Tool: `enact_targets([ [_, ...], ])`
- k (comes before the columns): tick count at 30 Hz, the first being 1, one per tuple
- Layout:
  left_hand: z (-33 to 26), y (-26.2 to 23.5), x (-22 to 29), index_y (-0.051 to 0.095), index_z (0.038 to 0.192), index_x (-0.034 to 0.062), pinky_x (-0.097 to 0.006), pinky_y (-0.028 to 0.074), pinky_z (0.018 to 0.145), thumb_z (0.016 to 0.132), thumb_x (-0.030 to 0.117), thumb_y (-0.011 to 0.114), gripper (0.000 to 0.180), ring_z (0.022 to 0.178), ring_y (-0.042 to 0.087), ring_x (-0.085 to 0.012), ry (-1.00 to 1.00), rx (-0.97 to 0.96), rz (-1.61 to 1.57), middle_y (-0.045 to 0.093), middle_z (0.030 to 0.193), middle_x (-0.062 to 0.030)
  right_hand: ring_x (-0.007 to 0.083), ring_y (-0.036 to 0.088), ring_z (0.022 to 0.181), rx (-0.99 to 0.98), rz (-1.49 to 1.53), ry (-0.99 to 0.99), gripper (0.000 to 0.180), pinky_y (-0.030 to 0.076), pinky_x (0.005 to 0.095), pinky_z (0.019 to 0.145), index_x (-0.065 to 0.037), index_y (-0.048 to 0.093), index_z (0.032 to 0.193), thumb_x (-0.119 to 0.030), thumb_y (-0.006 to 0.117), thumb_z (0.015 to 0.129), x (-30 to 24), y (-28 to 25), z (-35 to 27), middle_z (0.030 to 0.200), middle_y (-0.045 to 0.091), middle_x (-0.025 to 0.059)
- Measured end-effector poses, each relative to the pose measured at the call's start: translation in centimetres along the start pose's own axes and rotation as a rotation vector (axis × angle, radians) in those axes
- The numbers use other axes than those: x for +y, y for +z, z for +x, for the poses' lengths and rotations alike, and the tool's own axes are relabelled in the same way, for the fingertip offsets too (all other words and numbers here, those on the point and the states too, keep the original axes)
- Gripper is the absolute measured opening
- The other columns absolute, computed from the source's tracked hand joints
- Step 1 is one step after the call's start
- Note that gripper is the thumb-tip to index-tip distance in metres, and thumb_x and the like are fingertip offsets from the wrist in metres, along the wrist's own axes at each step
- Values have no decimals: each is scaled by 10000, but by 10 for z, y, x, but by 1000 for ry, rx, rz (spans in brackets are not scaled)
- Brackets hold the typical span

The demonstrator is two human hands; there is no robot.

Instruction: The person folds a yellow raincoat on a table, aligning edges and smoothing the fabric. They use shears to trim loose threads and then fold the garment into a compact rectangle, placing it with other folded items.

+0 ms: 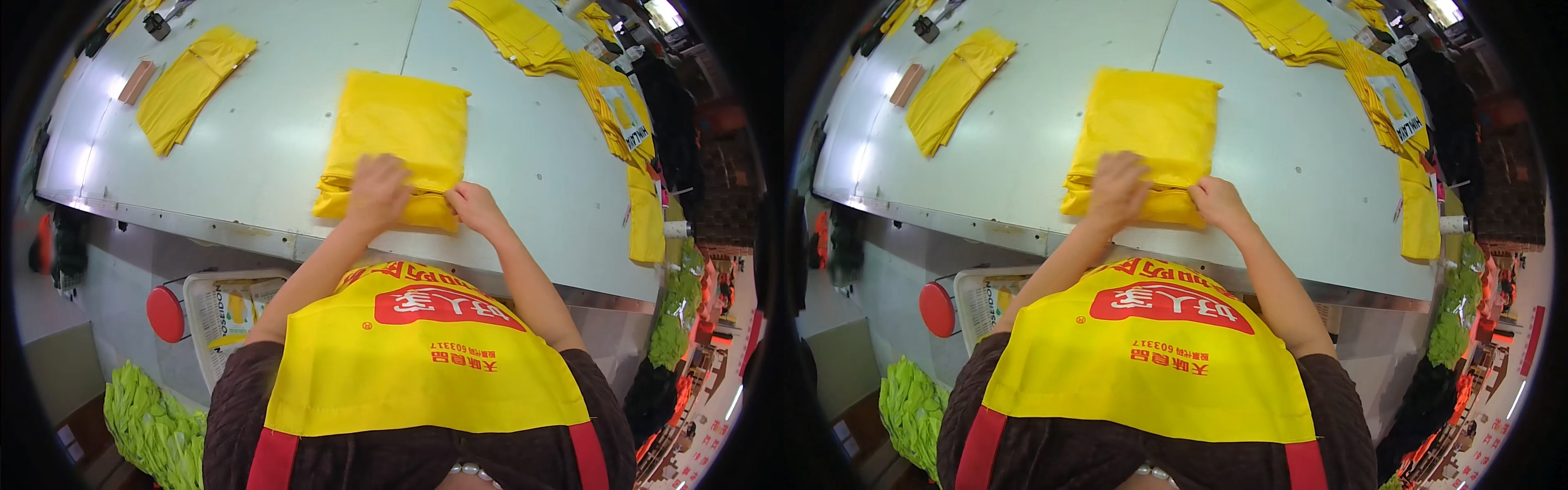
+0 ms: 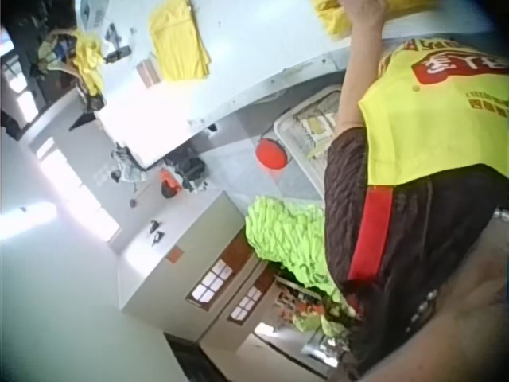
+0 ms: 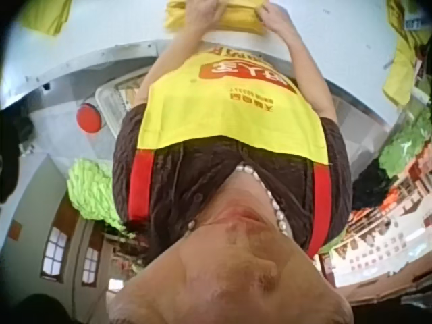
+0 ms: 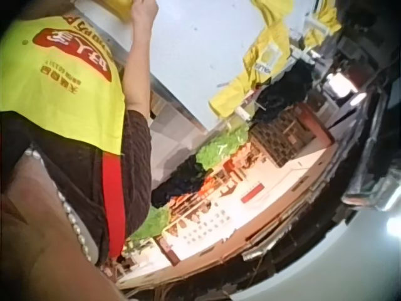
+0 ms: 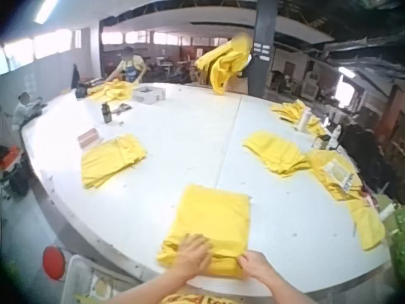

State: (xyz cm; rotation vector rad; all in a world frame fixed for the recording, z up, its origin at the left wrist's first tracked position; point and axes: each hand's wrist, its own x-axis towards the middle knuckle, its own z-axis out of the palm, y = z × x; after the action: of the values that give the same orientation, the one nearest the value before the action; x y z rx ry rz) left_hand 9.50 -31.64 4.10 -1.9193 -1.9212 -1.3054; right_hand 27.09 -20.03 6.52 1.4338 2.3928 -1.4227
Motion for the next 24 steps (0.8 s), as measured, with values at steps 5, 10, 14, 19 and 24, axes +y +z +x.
enact_targets([
  [5, -41, -57, -61, 611, 934, -11, -350, 449, 755, 712, 192, 648, 303, 835, 589, -249, -830, -35, -185, 621, 877, -141, 275, 565, 598, 82, -43, -133, 290, 457, 364, 580, 13, 587, 760, -251, 492, 834, 6, 12, 1, 677, 594, 150],
  [10, -41, -41, -47, 596, 946, -59, -301, 462, 608, 732, 199, 615, 335, 676, 597, -178, -1036, -379, -559, 631, 755, -136, 362, 598, 678, 151, -346, -403, 260, 471, 429, 632, -4, 608, 784, -232, 487, 816, -47, 53, 9, 727, 610, 213],
  [14, -60, -2, -22, 507, 950, 28, -239, 377, 434, 776, 91, 573, 196, 504, 479, -95, -1111, -111, -648, 557, 705, -38, 340, 622, 722, 44, -519, -369, 226, 487, 421, 646, -12, 615, 791, -203, 494, 803, -79, 84, 3, 748, 631, 191],
  [19, -55, -3, -23, 454, 1011, 57, -250, 390, 445, 751, 24, 588, 294, 556, 514, -122, -1466, -143, -946, 547, 725, -51, 319, 636, 740, -4, -572, -374, 198, 500, 409, 652, -19, 621, 800, -179, 506, 793, -86, 84, -10, 766, 647, 173],
  [24, -59, 6, -21, 468, 1005, 63, -263, 444, 537, 769, 69, 577, 260, 672, 546, -146, -1177, -249, -696, 555, 808, -57, 322, 629, 762, -48, -614, -369, 218, 493, 416, 658, -27, 627, 818, -203, 499, 805, -76, 69, -6, 778, 643, 177],
])
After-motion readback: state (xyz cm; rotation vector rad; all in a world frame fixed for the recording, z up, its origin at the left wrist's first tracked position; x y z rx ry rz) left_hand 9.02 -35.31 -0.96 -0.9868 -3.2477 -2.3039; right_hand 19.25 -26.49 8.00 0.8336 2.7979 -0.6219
